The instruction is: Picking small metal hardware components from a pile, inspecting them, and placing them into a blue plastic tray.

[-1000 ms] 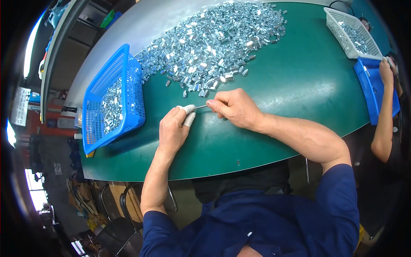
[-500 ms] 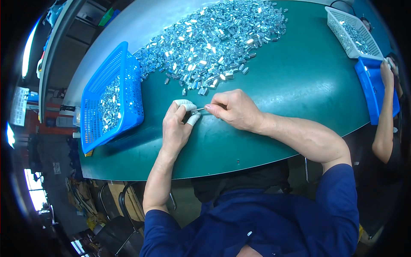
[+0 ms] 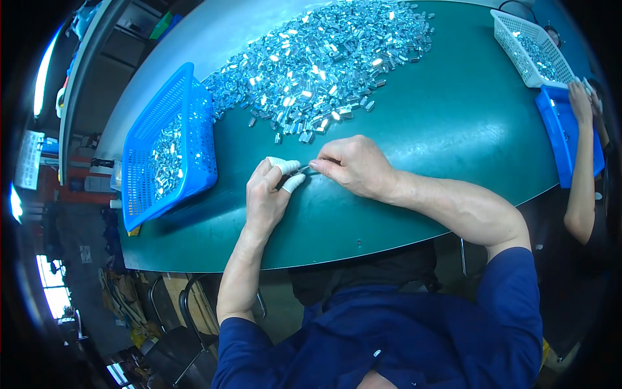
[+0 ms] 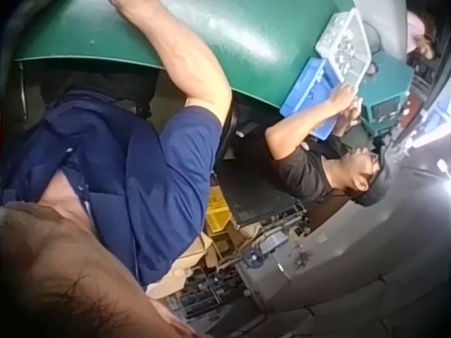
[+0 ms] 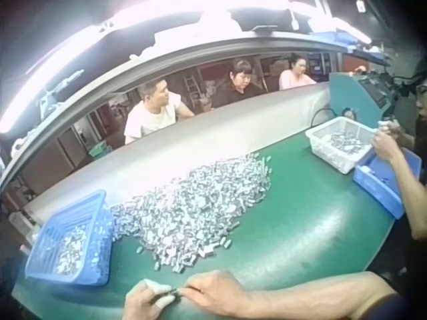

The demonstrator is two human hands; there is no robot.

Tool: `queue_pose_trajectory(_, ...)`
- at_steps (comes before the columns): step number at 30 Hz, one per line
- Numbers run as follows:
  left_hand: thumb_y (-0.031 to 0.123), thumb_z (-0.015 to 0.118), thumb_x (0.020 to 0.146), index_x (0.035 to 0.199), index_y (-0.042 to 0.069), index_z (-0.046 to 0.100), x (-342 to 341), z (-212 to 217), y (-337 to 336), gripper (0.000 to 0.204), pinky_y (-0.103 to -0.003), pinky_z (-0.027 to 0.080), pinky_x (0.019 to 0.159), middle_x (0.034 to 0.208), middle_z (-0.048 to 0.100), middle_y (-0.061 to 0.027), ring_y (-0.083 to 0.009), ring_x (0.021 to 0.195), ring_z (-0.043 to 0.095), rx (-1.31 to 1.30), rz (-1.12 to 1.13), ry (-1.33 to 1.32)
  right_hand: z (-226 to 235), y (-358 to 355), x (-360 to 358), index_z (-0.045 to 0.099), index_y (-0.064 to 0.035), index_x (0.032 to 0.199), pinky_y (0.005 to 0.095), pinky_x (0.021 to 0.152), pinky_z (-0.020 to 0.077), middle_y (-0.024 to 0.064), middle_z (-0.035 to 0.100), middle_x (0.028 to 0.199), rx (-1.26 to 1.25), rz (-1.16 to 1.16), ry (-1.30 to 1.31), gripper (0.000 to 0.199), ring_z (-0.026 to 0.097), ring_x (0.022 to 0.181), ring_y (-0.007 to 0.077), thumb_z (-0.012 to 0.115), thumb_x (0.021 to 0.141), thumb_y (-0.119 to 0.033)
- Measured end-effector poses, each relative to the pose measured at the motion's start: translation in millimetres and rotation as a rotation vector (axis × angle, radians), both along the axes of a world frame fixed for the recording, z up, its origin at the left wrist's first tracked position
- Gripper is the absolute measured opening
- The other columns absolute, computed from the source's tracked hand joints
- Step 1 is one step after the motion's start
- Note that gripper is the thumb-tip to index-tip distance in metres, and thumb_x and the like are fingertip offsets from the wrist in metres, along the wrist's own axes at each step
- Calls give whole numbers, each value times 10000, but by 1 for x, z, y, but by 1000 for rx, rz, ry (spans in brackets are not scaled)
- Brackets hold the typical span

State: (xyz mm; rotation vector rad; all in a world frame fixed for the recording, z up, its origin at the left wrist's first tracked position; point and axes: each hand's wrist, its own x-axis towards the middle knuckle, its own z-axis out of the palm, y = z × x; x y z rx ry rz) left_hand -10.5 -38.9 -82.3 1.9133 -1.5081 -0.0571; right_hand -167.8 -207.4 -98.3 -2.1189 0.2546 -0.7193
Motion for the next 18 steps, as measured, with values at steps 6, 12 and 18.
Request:
queue_pose_trajectory(6, -4, 847, 769, 1009, 42, 766, -7, 4, -4, 257, -363, 530, 719, 941, 685, -100, -257, 872, 659, -49, -20, -78, 3, 0, -1, 713, -35, 737, 535, 623, 497, 215, 661, 712, -13, 56, 107, 447, 665, 693, 429, 642, 1004, -387)
queue_pose_trajectory(12, 56, 868, 752, 991, 35, 768, -10, 5, -9, 260, -398, 536, 733, 942, 690, -108, -294, 873, 654, -105, -67, -128, 3, 4, 2, 705, -36, 714, 529, 591, 476, 215, 641, 675, -39, 92, 139, 509, 641, 647, 430, 602, 1040, -414)
queue_pose_trajectory(18, 10, 842, 780, 1003, 36, 752, -8, 5, -8, 242, -374, 533, 747, 961, 694, -108, -276, 890, 659, -86, -34, -101, 8, 1, 0, 712, -27, 825, 509, 634, 507, 190, 695, 763, -25, 86, 111, 376, 675, 710, 405, 663, 999, -357)
